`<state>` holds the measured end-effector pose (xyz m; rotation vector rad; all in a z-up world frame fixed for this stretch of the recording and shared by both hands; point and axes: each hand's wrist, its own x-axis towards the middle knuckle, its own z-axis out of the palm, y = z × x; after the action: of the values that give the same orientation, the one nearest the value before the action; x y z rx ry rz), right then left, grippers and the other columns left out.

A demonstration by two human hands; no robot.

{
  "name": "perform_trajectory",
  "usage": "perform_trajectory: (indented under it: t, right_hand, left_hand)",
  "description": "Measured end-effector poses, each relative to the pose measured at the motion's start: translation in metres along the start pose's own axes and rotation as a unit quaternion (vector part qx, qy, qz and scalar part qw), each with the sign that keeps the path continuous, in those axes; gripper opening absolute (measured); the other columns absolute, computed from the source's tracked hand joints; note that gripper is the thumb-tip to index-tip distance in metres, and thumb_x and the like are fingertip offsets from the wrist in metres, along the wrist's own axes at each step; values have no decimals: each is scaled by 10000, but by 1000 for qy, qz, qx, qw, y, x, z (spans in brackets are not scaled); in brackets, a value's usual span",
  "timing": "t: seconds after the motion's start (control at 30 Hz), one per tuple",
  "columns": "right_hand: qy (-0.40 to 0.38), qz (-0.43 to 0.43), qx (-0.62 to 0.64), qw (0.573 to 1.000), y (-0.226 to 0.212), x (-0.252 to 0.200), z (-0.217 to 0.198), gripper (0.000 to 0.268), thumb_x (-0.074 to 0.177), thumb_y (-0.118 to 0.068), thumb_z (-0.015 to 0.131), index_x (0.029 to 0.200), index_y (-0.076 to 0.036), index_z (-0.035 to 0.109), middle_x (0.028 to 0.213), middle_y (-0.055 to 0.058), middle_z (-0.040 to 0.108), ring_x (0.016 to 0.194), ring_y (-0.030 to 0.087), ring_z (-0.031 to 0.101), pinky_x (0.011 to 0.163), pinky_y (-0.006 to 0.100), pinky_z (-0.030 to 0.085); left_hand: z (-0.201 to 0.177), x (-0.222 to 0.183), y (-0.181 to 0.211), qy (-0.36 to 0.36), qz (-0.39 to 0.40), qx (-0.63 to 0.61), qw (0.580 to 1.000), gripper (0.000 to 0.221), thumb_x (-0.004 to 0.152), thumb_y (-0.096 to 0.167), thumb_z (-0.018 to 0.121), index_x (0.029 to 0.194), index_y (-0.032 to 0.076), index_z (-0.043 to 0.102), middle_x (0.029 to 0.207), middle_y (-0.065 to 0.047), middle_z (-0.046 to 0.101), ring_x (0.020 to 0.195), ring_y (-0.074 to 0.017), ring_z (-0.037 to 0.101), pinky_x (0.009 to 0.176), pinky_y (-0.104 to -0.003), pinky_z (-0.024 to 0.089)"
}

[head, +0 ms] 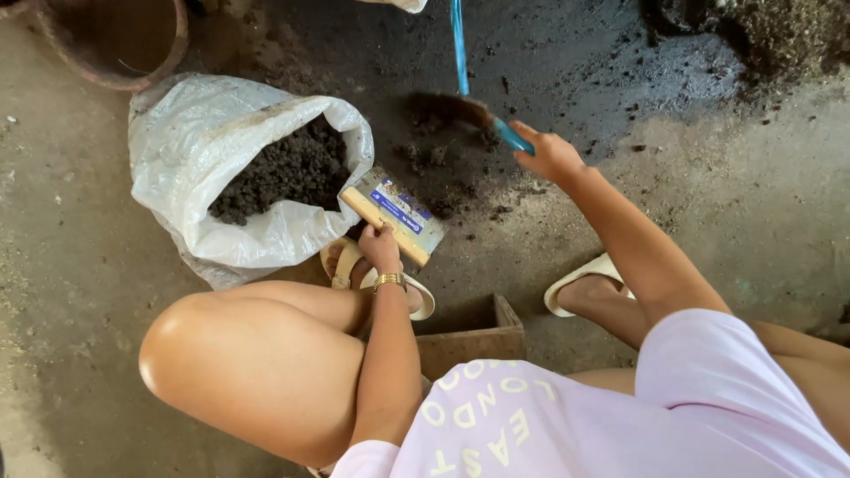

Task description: Scooping soil from a pile into a plastic sack using a hand trowel and a brush.

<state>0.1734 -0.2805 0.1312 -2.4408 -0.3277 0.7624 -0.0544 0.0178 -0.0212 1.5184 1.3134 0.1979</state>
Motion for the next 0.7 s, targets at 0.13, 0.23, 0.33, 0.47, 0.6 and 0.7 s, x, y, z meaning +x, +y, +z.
perform_trajectory:
  t: [0.13,0.23,0.33,0.47,0.6,0.7]
  right_hand:
    - [-18,-43,-19,999,-18,-17,-25,571,987,-205,620,1552,-181,539,1249,340,673,981,634,641,828,642,504]
    - [10,-50,8,999,-12,7,-11,561,995,-242,630,1547,-216,539,1310,265,666,1014,601,636,831,645,491]
    - [15,-59,11,998,-26,17,7,591,963,-290,654,1537,-224,530,1331,237,658,1043,586,632,849,662,483]
    - [-29,-79,-92,992,8,0,34,618,990,-295,627,1586,-340,468,1000,212,754,763,453,728,664,543,555]
    - [-31,-71,-112,991,17,-40,-9,580,973,-327,654,1536,-369,521,1001,270,750,824,534,707,765,612,543]
    - [-7,-56,-30,998,52,-46,-35,470,978,-257,669,1441,-185,629,1244,225,705,980,571,654,834,659,506]
  left_hand:
    - [2,4,4,-4,0,-11,1000,271,852,50,718,1106,-46,728,981,-235,716,1004,-339,710,820,-399,606]
    - [4,3,-1,-6,-3,1,1000,280,846,69,726,1110,-25,737,988,-217,728,1003,-336,716,824,-402,609]
    - [6,4,1,-3,-1,15,1000,283,840,90,737,1109,1,748,985,-198,738,993,-332,723,821,-402,610]
    - [9,2,4,-24,12,37,999,306,821,106,765,1113,14,751,973,-199,735,981,-346,724,795,-426,613]
    - [13,0,5,-25,7,26,999,317,821,95,756,1125,7,747,981,-222,732,988,-356,721,808,-427,609]
    - [12,2,1,-34,1,36,999,322,845,97,723,1146,-15,736,1008,-230,731,1029,-372,714,853,-419,605]
